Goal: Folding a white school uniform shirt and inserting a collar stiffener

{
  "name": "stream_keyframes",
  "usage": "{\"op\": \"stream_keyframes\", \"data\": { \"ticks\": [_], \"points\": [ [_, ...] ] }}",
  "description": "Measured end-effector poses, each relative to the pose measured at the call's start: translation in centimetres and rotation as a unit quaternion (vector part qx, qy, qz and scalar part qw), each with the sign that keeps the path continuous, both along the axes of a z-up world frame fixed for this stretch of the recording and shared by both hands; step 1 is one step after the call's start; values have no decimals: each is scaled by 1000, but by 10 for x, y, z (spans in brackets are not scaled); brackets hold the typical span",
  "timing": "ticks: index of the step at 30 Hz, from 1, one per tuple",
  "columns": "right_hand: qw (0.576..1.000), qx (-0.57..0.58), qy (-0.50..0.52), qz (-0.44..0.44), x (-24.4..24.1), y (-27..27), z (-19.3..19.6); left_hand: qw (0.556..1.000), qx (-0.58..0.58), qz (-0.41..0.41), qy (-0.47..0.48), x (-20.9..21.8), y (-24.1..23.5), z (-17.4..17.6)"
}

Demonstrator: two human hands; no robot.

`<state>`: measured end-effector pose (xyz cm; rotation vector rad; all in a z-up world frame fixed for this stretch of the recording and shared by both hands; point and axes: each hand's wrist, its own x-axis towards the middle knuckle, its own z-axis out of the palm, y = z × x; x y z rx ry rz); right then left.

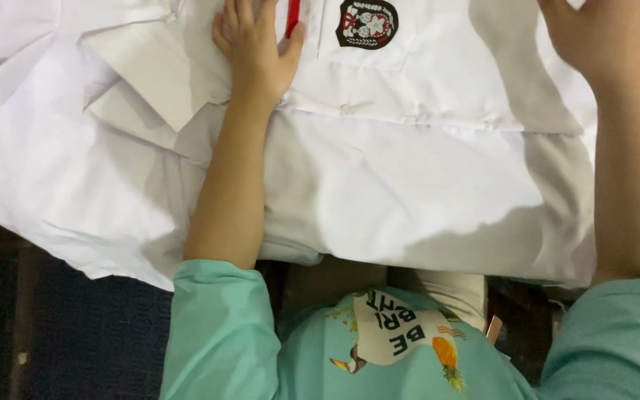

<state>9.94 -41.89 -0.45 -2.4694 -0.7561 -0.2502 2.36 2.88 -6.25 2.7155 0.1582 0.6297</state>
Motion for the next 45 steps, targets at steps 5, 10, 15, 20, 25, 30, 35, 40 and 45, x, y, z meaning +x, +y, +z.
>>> {"op": "stream_keyframes", "data": {
  "ticks": [5, 10, 15, 20, 25, 30, 35, 40, 45],
  "points": [
    [992, -64, -79, -69, -63, -63, -10, 1000, 22, -19, -1, -2, 0, -1],
    [956, -146, 57, -246, -110, -104, -18, 999, 18, -30, -19, -1, 1, -7],
    [954, -73, 90, -276, -142, -92, -16, 989, 13, -69, -133, -26, -5, 16],
    [950, -37, 140, -278, -147, -102, -21, 989, 21, -50, -138, -114, -6, 47],
    [950, -39, 134, -279, -149, -110, -30, 991, 18, 58, -123, -208, 4, 44],
    [965, 2, 48, -259, -146, -123, -57, 987, 11, 71, -145, -223, 10, 35],
    [961, 30, 12, -273, -163, -126, -49, 982, 0, 53, -183, -223, 15, 33],
    [932, -11, 213, -292, -226, -109, 19, 985, -65, 87, -134, -231, 45, 20],
    [903, -44, 300, -305, -265, -124, 13, 980, 21, 183, 70, -236, 64, 6]
  ]
}}
